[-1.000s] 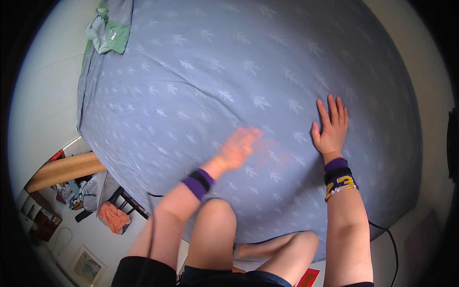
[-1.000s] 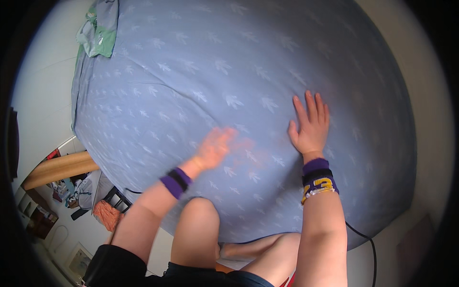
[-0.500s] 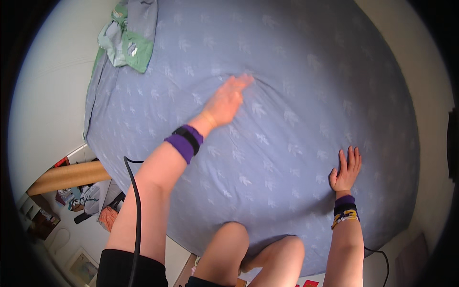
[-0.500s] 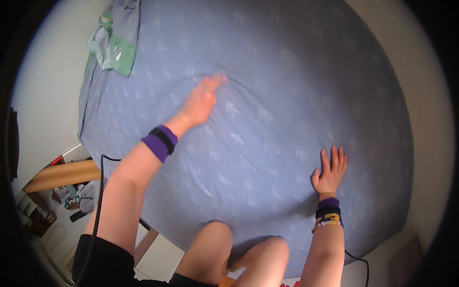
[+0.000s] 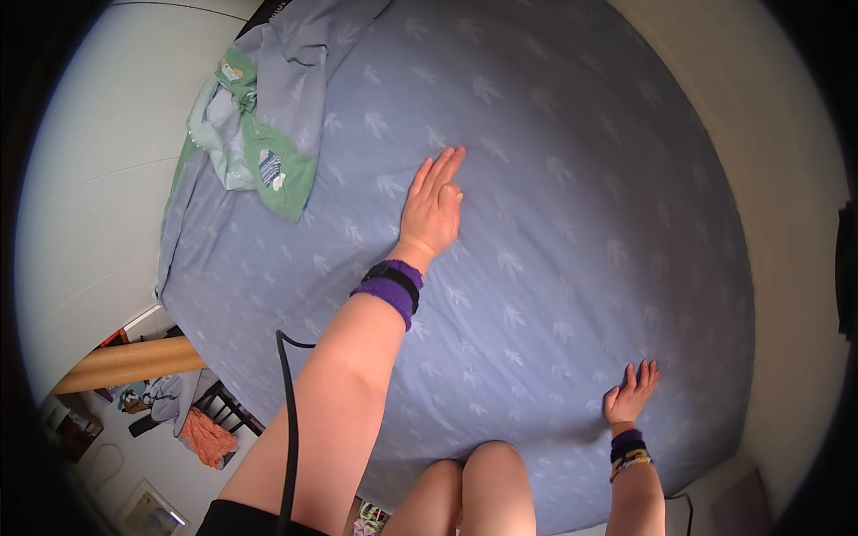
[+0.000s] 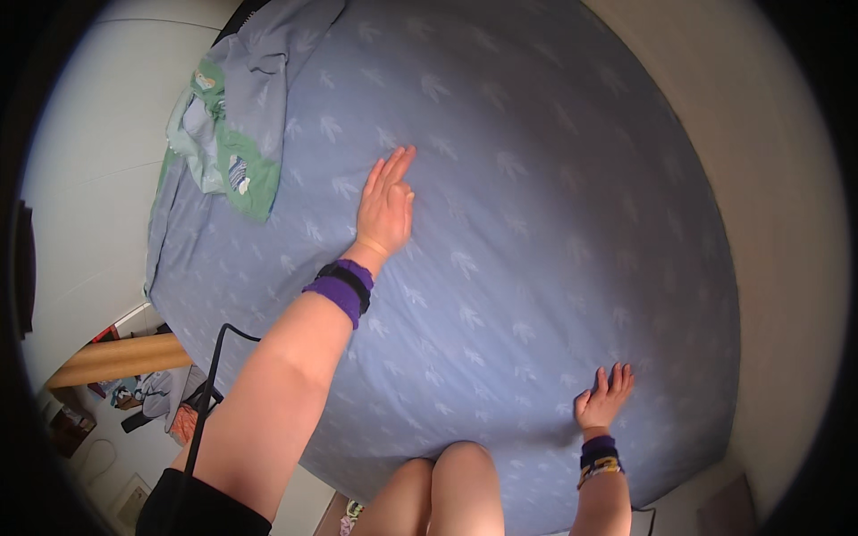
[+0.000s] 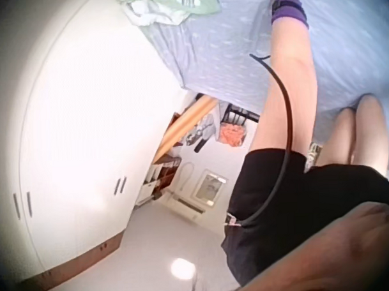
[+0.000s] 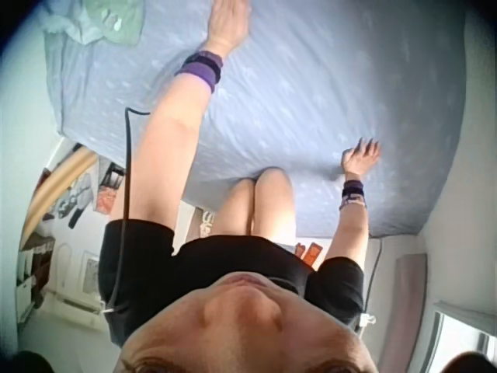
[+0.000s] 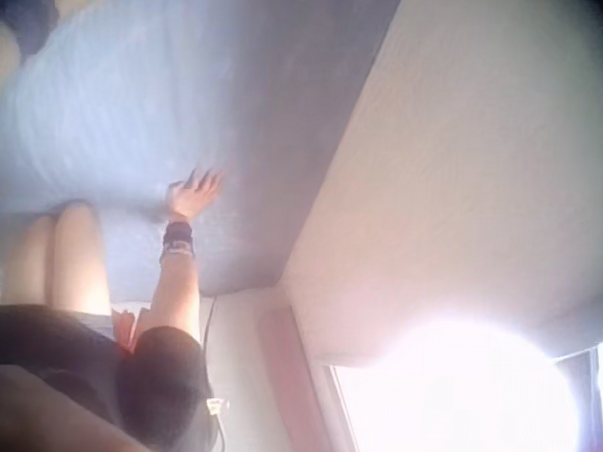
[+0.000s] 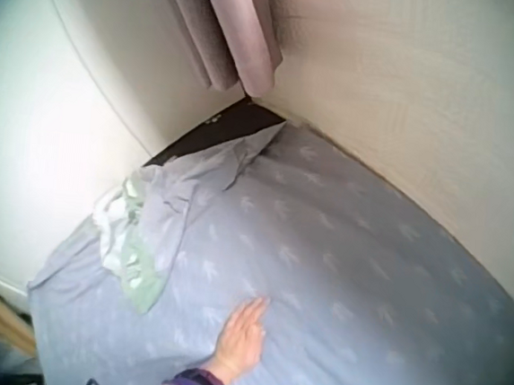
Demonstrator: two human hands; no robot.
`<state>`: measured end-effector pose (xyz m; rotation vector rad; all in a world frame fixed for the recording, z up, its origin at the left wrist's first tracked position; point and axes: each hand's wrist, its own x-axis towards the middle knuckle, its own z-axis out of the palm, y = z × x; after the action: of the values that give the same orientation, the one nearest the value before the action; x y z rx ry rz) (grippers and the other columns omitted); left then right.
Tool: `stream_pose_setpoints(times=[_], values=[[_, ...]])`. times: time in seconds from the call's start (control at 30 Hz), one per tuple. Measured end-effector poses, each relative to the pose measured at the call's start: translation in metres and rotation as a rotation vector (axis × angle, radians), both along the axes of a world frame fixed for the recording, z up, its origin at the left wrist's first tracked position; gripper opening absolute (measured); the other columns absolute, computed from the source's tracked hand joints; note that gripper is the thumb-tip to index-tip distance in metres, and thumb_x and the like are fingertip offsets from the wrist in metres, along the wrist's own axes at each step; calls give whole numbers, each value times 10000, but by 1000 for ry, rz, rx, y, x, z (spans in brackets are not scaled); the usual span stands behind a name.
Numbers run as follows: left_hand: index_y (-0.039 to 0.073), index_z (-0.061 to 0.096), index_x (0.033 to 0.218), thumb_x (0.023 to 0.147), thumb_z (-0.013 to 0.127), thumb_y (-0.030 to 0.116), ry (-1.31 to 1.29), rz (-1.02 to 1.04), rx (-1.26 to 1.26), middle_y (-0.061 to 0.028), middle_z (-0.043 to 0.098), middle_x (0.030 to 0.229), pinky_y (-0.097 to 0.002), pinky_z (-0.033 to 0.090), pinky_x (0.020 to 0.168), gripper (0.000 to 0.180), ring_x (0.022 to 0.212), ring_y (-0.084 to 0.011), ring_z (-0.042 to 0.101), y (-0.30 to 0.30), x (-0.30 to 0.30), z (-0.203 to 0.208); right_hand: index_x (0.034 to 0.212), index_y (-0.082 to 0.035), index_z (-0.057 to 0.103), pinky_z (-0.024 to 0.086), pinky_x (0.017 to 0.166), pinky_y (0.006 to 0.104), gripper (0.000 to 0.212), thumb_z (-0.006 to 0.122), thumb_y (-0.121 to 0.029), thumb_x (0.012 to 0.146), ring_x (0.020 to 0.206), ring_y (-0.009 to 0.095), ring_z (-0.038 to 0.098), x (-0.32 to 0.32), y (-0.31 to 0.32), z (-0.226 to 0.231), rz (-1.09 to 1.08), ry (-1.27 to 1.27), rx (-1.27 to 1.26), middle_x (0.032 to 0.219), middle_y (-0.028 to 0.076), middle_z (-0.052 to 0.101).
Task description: The person makes a bed by unfolding a blue patterned sheet over a mattress, smoothing it out by hand, and tucking the edges under the mattress along multiple sides.
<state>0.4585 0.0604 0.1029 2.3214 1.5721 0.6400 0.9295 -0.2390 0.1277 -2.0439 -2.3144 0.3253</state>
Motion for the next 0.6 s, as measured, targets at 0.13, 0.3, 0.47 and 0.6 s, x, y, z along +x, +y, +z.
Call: stream_pose_setpoints(times=[0.13,0.3,0.47,0.6], values=[[47,422,935,892,539,-6,7,23,-54,-182,437,1504,-492,274,1181,136,1408,-346,400,-3,-8,2,1363,-27,481,203,1175,585,636,519,-29,728,1410,476,292,-133,35,26,-327,264,-86,1464,275,380],[75,462,876,893,569,41,25,13,-27,-150,460,1500,-447,273,1189,113,1427,-289,387,2,-8,1,1133,-112,648,376,1113,550,440,671,-75,695,1283,340,512,-334,97,39,244,967,-302,1246,118,592],[73,460,876,890,572,44,-17,-10,7,-149,465,1496,-450,272,1187,116,1421,-301,395,3,-11,-3,1057,-137,720,243,1208,480,324,682,-241,753,1295,269,489,-431,127,-22,444,809,-260,1216,53,642],[70,434,908,910,557,45,-79,-20,1,-175,467,1483,-484,277,1175,126,1405,-339,407,0,-15,-5,1024,-176,736,235,1202,470,289,647,-326,794,1279,246,488,-432,120,-34,525,639,-167,1180,18,658]])
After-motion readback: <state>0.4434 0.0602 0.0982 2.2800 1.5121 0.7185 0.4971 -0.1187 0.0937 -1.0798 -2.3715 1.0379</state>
